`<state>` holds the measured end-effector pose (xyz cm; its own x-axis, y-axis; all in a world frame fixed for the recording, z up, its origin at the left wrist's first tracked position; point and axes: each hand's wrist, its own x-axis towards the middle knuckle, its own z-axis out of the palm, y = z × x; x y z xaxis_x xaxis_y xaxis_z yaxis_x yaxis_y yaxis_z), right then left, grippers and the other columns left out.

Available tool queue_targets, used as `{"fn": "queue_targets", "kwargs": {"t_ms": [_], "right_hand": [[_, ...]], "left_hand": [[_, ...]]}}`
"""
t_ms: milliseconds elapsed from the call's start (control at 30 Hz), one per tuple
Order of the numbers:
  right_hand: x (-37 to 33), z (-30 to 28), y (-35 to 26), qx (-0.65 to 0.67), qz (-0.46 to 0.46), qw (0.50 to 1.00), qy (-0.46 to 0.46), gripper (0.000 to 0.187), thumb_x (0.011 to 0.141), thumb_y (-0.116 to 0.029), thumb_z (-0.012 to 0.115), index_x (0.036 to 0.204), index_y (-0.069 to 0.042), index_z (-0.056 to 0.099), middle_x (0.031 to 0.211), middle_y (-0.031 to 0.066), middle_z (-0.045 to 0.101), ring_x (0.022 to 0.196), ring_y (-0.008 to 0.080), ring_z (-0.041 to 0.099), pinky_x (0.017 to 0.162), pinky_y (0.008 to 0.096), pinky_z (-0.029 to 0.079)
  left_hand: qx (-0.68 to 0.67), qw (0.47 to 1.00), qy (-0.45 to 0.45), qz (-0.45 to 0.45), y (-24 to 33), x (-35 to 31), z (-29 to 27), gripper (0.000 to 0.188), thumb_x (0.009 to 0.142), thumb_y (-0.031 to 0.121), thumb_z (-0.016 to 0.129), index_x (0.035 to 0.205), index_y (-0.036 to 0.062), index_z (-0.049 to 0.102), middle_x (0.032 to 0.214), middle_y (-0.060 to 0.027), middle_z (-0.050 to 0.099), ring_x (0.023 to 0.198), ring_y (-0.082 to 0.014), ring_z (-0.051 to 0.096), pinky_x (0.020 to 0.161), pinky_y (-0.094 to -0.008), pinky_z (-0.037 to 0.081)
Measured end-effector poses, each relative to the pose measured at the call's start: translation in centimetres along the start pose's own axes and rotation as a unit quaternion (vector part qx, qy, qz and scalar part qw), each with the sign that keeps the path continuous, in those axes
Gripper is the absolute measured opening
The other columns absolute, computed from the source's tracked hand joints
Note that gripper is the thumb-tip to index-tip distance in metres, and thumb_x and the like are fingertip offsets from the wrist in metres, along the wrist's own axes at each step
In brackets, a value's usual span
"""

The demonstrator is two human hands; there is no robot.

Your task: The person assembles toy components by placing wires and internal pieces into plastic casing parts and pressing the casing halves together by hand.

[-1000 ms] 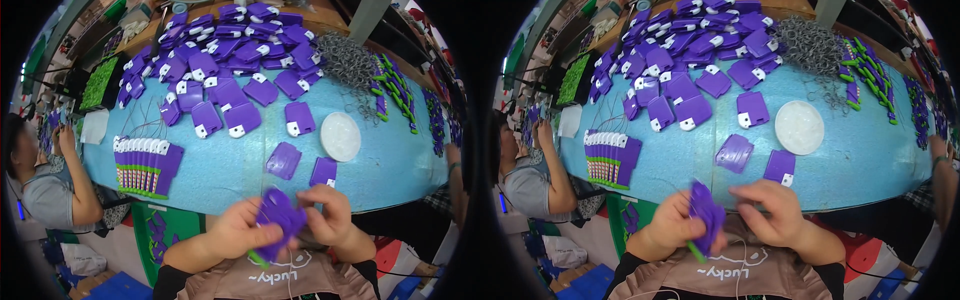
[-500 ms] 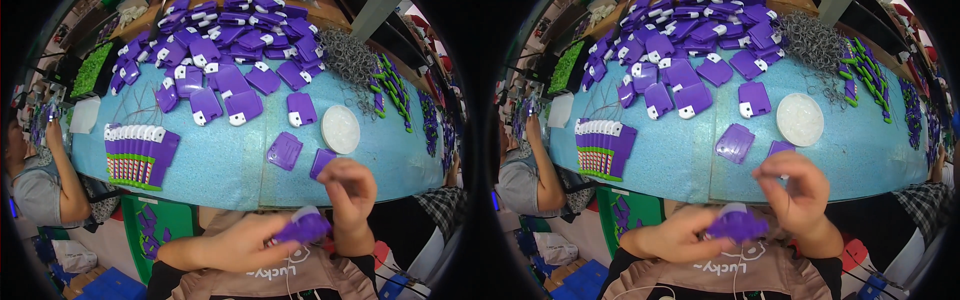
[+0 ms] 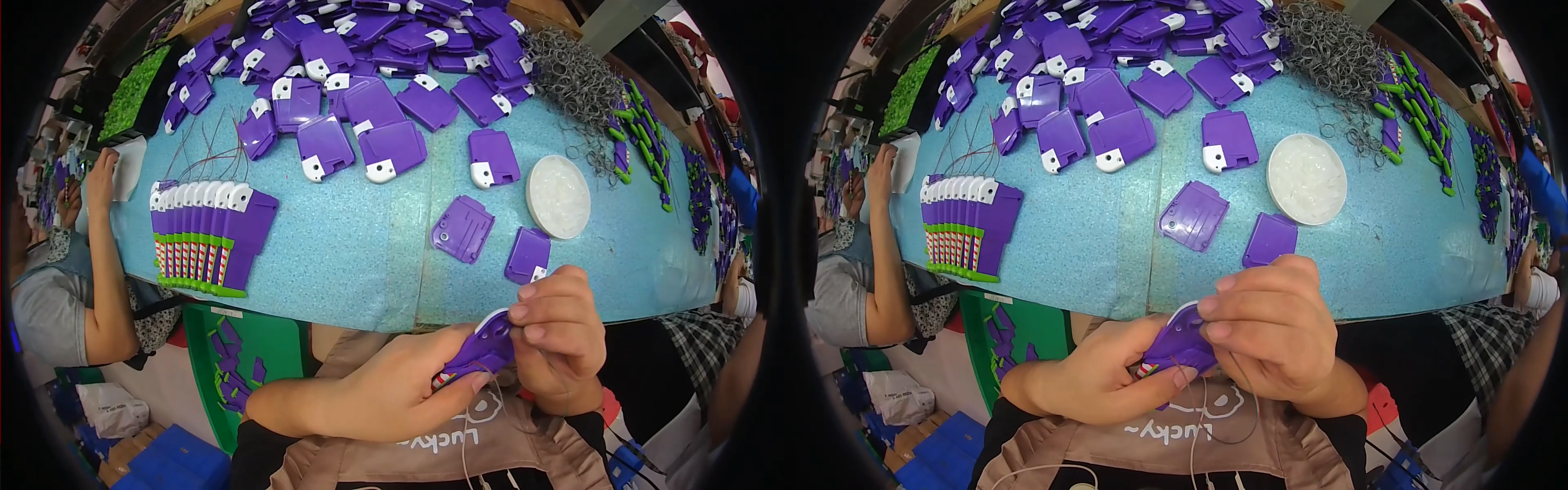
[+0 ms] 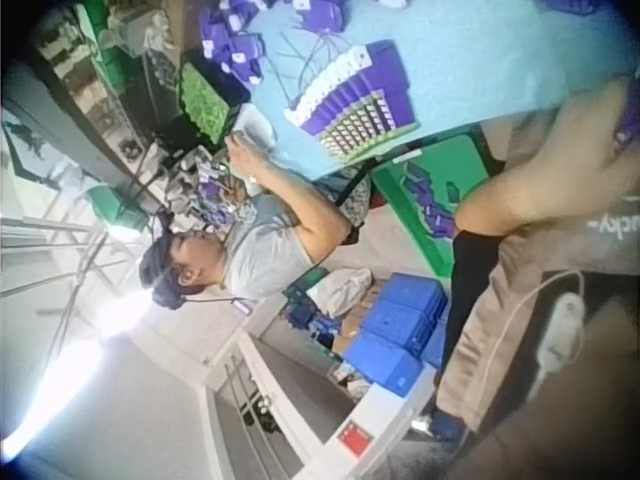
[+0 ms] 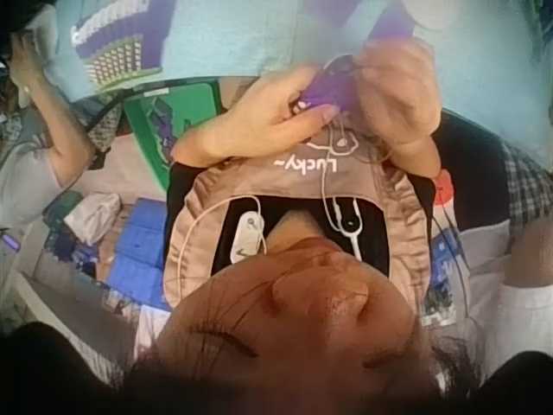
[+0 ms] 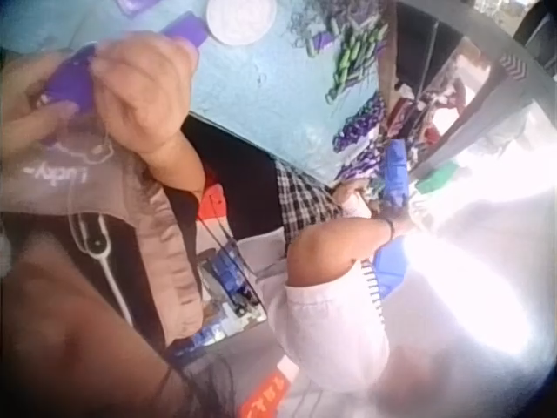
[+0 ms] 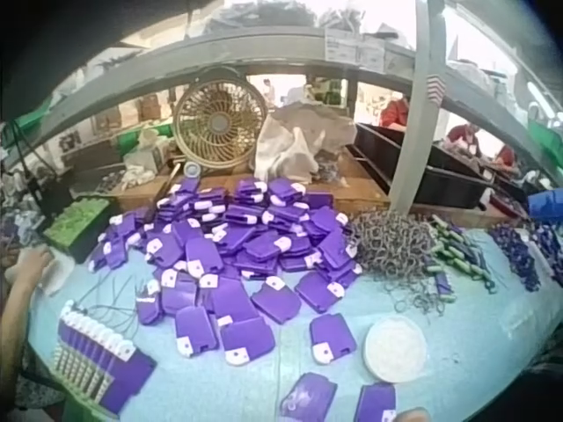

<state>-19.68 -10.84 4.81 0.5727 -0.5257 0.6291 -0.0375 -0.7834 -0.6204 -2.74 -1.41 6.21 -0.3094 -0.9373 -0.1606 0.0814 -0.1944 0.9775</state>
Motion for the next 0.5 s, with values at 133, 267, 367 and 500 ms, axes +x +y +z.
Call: {"fn": "queue_targets", "kwargs": {"t_ms": [133,267,367,500], "right_hand": [[0.06,-0.4,-0.29,-0.071,-0.015,0.997,-0.026,0.034,0.061,0.0,0.073,0.088,-0.011,0.056,0.086,0.001,0.061,0.076,0.02,0.058,0.064,0.0317,0.039],[-0.03,-0.39,-0.4,-0.097,-0.021,0.995,-0.028,0.035,0.06,0.0,0.073,0.089,-0.011,0.055,0.086,0.0006,0.061,0.074,0.0198,0.058,0.064,0.0317,0.039],[0.06,-0.4,-0.29,-0.104,-0.021,0.994,-0.031,0.037,0.06,0.0,0.073,0.09,-0.011,0.055,0.085,0.0014,0.061,0.073,0.0197,0.057,0.062,0.0318,0.039],[0.36,-0.39,0.02,-0.017,0.042,0.998,-0.031,0.03,0.062,0.001,0.073,0.085,-0.007,0.056,0.085,0.0058,0.061,0.073,0.0217,0.058,0.066,0.0318,0.044]], "left_hand": [[0.011,1.0,0.001,0.003,-0.08,-0.01,-0.21,0.032,0.084,0.007,0.056,0.112,-0.0017,0.046,0.08,-0.0124,0.057,0.065,-0.0199,0.056,0.058,-0.0313,0.044],[0.043,0.999,0.013,0.023,-0.37,0.15,-0.06,0.034,0.082,0.006,0.056,0.113,-0.0023,0.044,0.081,-0.0167,0.057,0.067,-0.03,0.057,0.059,-0.0355,0.045],[0.064,0.997,0.025,0.045,-0.3,0.26,-0.01,0.036,0.081,0.006,0.056,0.114,-0.0026,0.044,0.082,-0.0185,0.056,0.069,-0.0346,0.057,0.06,-0.0381,0.045],[0.09,0.995,0.024,0.04,-0.41,0.32,-0.15,0.038,0.081,0.006,0.056,0.115,-0.0029,0.043,0.083,-0.0183,0.057,0.071,-0.0353,0.057,0.06,-0.0394,0.045]]}}
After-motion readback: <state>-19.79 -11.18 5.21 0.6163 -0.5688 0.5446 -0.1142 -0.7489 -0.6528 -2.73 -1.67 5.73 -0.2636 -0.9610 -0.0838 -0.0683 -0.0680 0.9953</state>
